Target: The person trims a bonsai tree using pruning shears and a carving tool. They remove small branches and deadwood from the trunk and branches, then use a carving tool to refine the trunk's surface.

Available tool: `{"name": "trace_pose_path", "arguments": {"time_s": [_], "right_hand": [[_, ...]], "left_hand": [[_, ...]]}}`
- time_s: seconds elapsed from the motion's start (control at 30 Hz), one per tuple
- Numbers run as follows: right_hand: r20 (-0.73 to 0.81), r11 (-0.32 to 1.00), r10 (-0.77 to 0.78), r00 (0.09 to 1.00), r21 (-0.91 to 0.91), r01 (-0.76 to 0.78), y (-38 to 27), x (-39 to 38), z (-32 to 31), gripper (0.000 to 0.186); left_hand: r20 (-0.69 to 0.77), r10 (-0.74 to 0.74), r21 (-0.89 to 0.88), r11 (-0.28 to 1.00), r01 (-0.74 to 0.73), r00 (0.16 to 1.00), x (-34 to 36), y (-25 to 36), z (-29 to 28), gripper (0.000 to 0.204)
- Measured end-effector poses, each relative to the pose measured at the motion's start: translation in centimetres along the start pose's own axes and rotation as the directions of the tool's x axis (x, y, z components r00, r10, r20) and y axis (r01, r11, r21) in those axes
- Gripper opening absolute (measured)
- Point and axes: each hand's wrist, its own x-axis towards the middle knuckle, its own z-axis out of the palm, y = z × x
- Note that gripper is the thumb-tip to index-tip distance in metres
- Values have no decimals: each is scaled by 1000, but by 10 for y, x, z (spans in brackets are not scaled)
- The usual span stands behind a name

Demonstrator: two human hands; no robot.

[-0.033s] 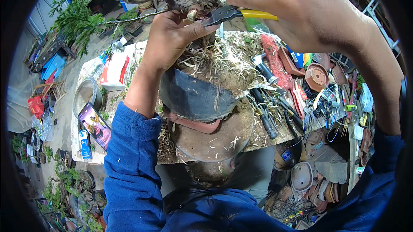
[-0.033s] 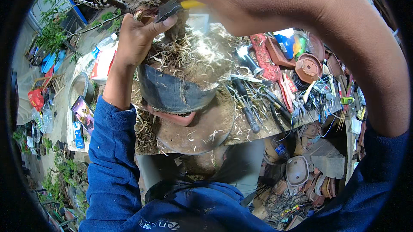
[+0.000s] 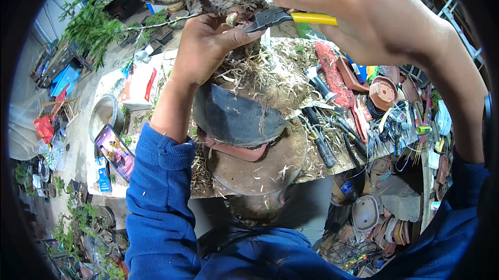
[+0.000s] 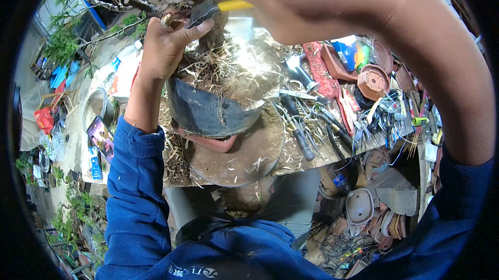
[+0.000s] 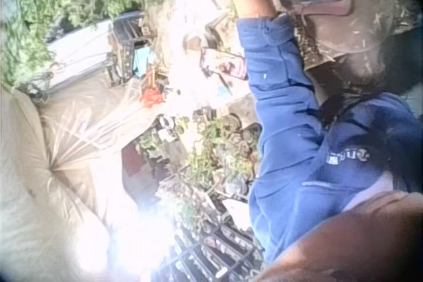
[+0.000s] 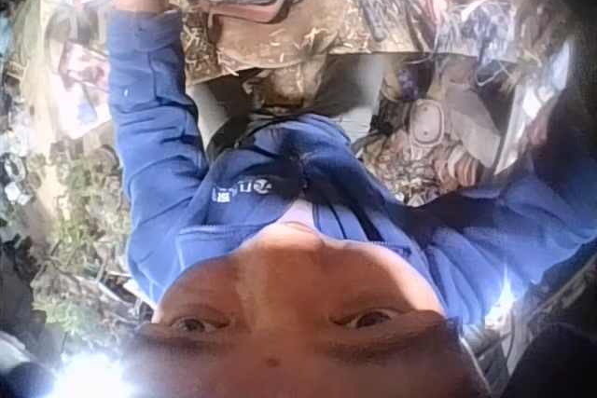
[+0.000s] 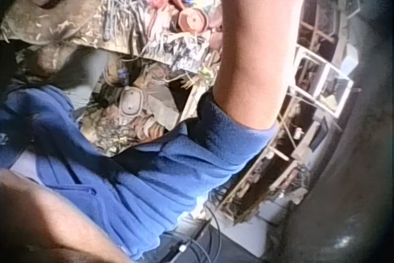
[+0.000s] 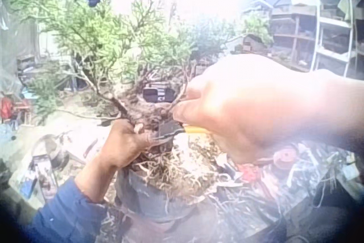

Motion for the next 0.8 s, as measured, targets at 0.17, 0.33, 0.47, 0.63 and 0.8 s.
{"name": "trace_pose_path", "arguments": {"time_s": [0.17,0.33,0.47,0.63,0.8], "right_hand": [[-298,983,-173,939,-111,146,9,-13,24,24],[-498,908,-355,791,-386,165,21,-10,46,21],[-501,931,-314,807,-327,159,13,-15,43,18],[-282,948,171,944,310,-79,-20,-17,33,35],[-147,909,284,947,354,-218,-33,-14,24,33]], "left_hand": [[24,-44,200,979,38,999,4,-4,-5,32],[19,-109,261,960,101,994,2,-2,-2,33],[17,-125,188,975,119,992,2,1,2,37],[74,18,7,1000,-18,997,10,9,4,40],[120,-35,22,999,33,992,18,3,18,48]]}}
